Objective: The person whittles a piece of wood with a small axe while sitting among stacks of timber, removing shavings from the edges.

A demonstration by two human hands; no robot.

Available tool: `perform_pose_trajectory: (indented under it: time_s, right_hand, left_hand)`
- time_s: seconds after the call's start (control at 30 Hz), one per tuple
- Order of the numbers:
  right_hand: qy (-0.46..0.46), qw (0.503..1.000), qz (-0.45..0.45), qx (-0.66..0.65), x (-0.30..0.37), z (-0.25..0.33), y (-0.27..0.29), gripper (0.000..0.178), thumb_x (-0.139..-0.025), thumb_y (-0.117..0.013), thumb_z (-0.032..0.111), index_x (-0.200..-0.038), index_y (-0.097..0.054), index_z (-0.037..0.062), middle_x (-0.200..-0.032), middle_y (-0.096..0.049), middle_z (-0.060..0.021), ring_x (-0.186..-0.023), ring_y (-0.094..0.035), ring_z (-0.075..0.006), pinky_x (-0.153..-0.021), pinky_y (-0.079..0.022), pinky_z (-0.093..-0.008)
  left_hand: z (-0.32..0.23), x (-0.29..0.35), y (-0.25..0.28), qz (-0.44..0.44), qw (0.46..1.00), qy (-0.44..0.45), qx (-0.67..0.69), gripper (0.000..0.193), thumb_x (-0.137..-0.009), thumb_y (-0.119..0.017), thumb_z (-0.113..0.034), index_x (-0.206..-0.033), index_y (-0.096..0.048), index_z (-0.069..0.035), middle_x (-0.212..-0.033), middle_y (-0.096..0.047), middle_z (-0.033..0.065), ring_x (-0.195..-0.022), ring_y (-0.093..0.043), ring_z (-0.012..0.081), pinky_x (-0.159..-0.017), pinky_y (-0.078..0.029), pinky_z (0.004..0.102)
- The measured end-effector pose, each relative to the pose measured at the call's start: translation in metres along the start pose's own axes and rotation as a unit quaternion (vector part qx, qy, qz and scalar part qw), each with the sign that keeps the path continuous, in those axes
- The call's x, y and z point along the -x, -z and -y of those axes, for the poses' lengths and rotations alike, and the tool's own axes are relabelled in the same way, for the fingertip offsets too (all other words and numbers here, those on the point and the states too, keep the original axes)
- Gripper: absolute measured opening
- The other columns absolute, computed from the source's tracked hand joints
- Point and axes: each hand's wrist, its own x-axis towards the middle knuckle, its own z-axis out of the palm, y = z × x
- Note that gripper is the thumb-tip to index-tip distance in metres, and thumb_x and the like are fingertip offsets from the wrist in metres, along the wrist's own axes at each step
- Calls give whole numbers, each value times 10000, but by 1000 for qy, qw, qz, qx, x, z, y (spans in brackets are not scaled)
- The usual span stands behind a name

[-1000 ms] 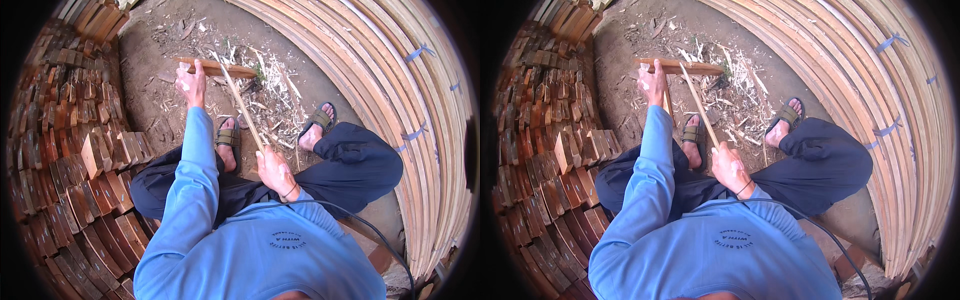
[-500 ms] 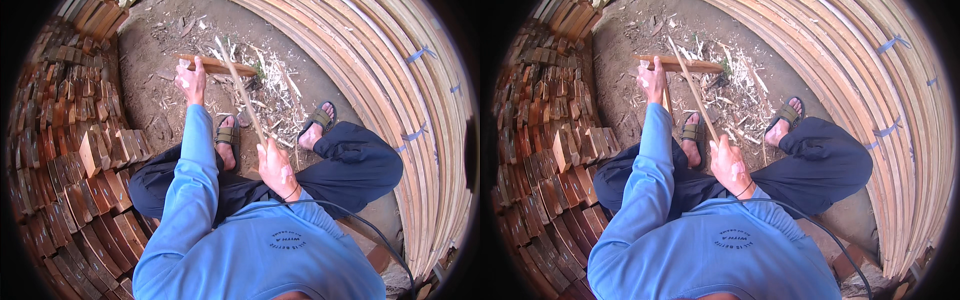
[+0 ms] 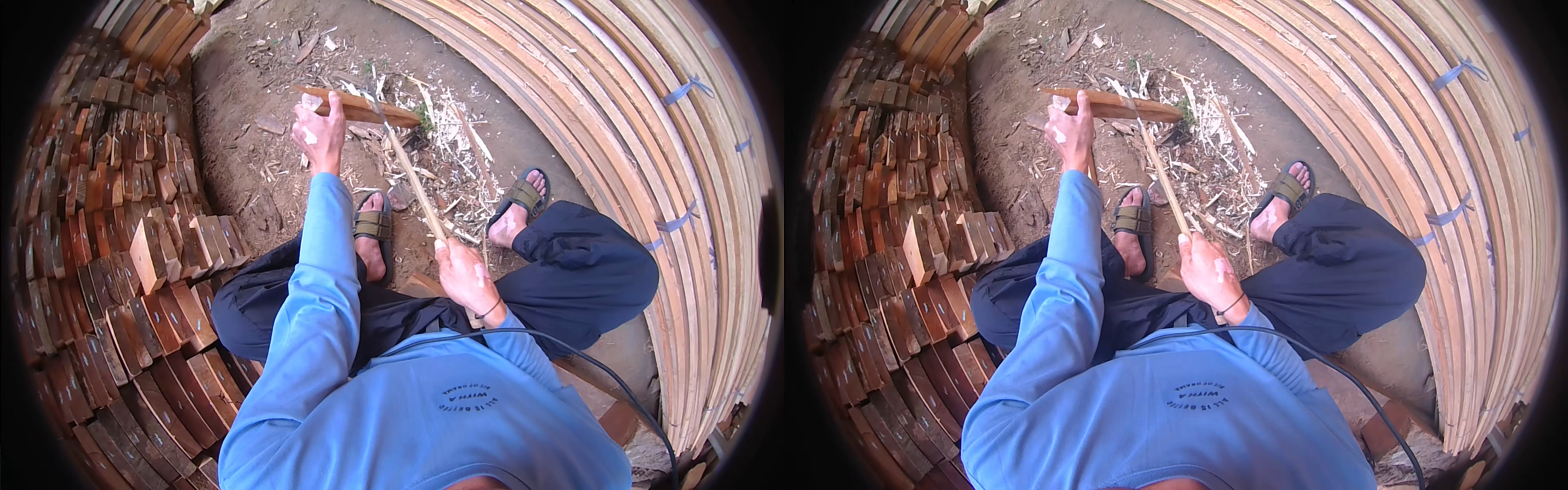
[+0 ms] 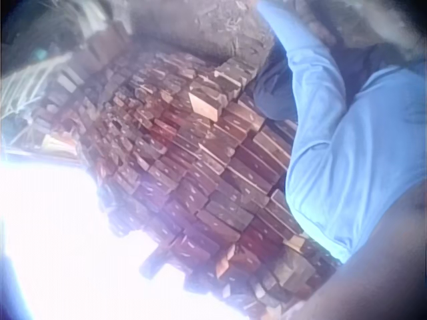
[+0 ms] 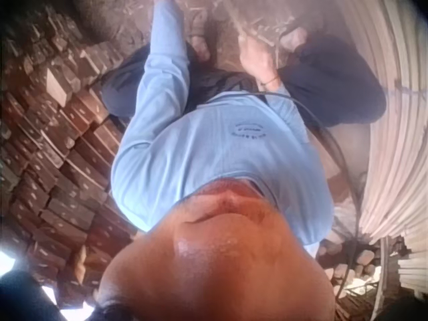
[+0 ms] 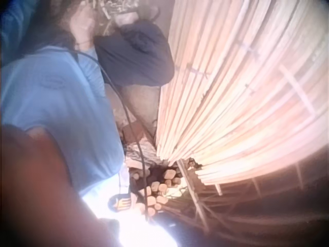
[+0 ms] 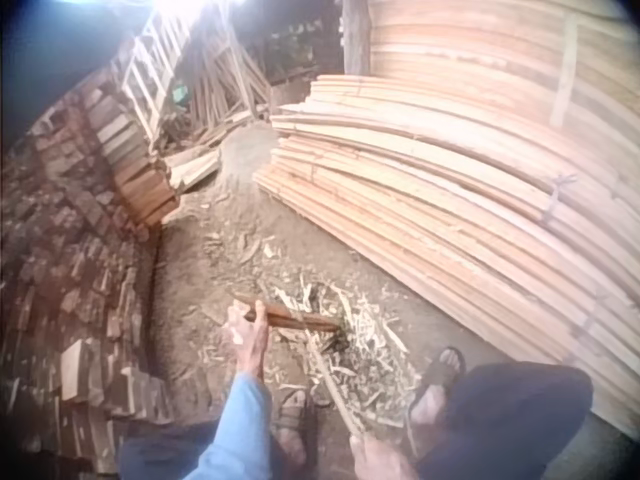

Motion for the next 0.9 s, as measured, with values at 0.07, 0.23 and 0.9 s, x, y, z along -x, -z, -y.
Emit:
perform_pose_trajectory:
  time_s: [0.07, 0.23, 0.9]
  right_hand:
    - [-16, 998, 26, -59, 5, 5, 12, 328, -1041, -444, 247, -985, -579, -46, -749, -643, -271, -721, -639, -471, -681, -482, -533]
    - [33, 981, -36, -190, 14, 43, 41, 225, -1040, -469, 190, -940, -551, 5, -613, -592, -171, -569, -616, -374, -538, -455, -445]
    - [91, 992, -85, 6, -23, -19, -37, 279, -1001, -538, 225, -905, -538, -38, -657, -571, -299, -677, -619, -486, -589, -451, -562]
  left_hand:
    - [-5, -1, 1, 3, 1000, 14, 0, 567, -867, -665, -447, -1014, -601, 97, -934, -682, 319, -887, -678, 458, -855, -517, 503]
    - [30, -8, -3, -39, 999, 21, -10, 569, -874, -654, -440, -1027, -608, 106, -970, -684, 317, -902, -675, 460, -864, -515, 503]
    - [20, -4, 1, -21, 999, 37, -9, 602, -869, -665, -453, -1026, -615, 125, -987, -665, 356, -947, -655, 493, -881, -502, 517]
